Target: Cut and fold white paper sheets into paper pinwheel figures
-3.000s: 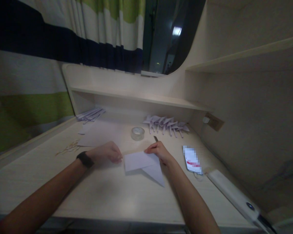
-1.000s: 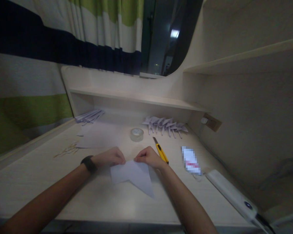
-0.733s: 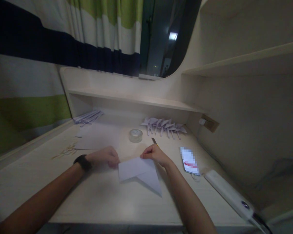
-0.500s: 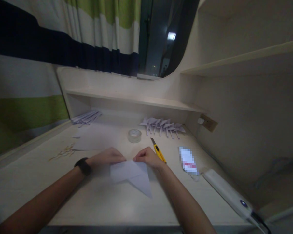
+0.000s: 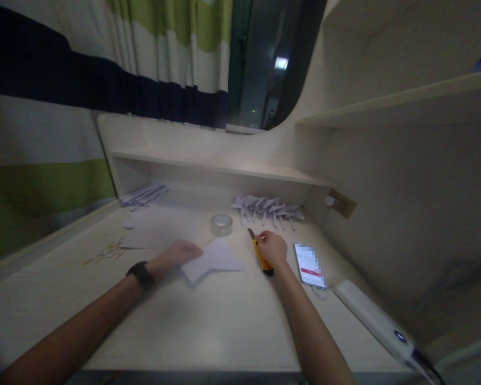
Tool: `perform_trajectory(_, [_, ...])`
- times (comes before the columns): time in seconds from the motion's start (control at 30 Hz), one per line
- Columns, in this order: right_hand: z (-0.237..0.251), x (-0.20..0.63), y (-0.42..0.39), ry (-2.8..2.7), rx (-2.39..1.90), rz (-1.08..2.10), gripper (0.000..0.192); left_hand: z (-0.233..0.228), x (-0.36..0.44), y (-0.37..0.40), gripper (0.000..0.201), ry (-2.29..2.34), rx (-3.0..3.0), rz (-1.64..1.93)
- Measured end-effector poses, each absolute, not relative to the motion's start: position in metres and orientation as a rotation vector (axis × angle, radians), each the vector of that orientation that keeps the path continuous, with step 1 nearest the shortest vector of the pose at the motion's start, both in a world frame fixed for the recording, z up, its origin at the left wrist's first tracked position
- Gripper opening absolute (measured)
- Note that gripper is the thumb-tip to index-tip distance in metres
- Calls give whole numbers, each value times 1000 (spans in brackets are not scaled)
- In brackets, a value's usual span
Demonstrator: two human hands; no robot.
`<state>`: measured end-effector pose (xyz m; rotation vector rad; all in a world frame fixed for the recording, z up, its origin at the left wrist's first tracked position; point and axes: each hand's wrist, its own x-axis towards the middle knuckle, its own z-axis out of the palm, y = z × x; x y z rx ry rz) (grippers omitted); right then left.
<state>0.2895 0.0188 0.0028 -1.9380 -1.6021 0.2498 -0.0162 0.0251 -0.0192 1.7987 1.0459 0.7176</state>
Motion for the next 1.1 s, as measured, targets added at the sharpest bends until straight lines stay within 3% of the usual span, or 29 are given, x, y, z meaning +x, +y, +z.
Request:
perform_trajectory(0.1, [-9, 284, 19, -1723, -2197, -118, 46, -28, -10, 25, 46, 1044, 1808, 710])
perform_trajectory(0.2, [-18, 278, 17, -1801, -2276, -215, 49, -31, -4, 21, 60, 1109, 1857, 672])
perform_trajectory(0.4, [-15, 276, 15, -1807, -2359, -124, 42, -13, -2, -17, 49, 1259, 2487, 382])
perform_trajectory(0.53, [-2, 275, 7, -1801, -2345, -106, 35, -14, -2, -56, 40, 1220, 2690, 472])
perform_trajectory(0.67, [10, 267, -19, -1869, -2234, -96, 34, -25, -3, -82, 42, 1074, 2758, 546])
perform_trajectory(0.8, [6, 255, -61, -2029, -2075, 17, 29, -33, 0, -96, 33, 1168, 2772, 542])
perform_trajectory(1.1, [-13, 232, -111, -2158, -1979, 26, 27, -46, 24, -105, 34, 1461, 2778, 529])
